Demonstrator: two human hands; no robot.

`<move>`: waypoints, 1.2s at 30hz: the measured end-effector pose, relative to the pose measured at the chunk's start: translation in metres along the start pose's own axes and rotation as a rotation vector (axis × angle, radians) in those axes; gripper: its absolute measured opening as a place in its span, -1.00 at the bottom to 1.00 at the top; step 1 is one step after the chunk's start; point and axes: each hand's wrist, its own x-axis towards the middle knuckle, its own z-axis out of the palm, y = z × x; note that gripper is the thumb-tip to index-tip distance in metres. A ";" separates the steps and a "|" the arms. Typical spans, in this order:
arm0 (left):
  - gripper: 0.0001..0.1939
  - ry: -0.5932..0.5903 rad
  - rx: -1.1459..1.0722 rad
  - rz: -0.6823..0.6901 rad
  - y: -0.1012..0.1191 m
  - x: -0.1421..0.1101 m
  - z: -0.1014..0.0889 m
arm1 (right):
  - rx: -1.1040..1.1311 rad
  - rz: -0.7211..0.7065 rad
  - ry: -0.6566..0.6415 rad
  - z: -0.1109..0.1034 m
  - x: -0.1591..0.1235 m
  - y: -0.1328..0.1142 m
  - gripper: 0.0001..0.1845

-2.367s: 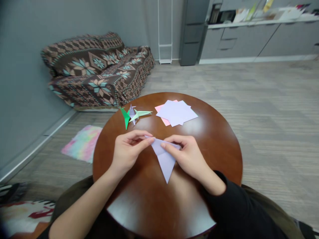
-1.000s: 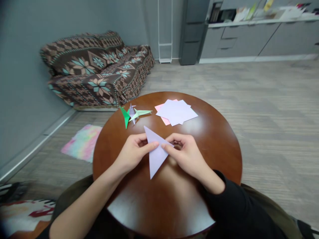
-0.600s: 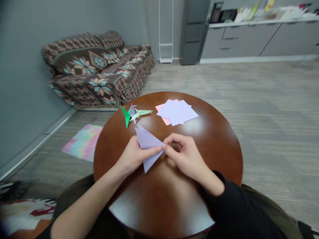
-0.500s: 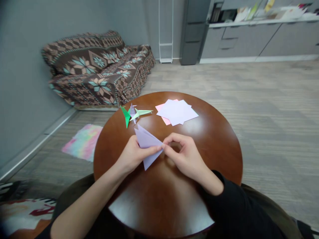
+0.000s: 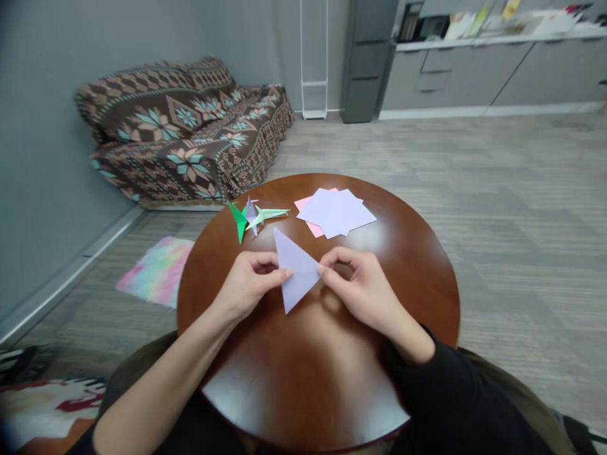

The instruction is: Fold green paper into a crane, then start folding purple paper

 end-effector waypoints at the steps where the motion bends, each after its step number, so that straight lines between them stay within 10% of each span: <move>1: -0.85 0.019 0.010 0.006 0.000 0.001 -0.001 | 0.006 0.009 0.007 -0.002 0.001 0.001 -0.82; 7: -0.86 0.140 -0.011 0.107 -0.003 0.005 -0.009 | 0.081 0.053 0.066 -0.009 0.006 0.006 -0.81; 13: -0.71 -0.079 -0.060 -0.001 -0.001 -0.001 0.003 | 0.107 0.055 0.039 0.003 0.002 0.003 -0.85; 36: -0.73 -0.088 -0.007 0.001 0.000 -0.005 0.008 | 0.063 0.062 -0.072 0.007 -0.003 -0.003 -0.92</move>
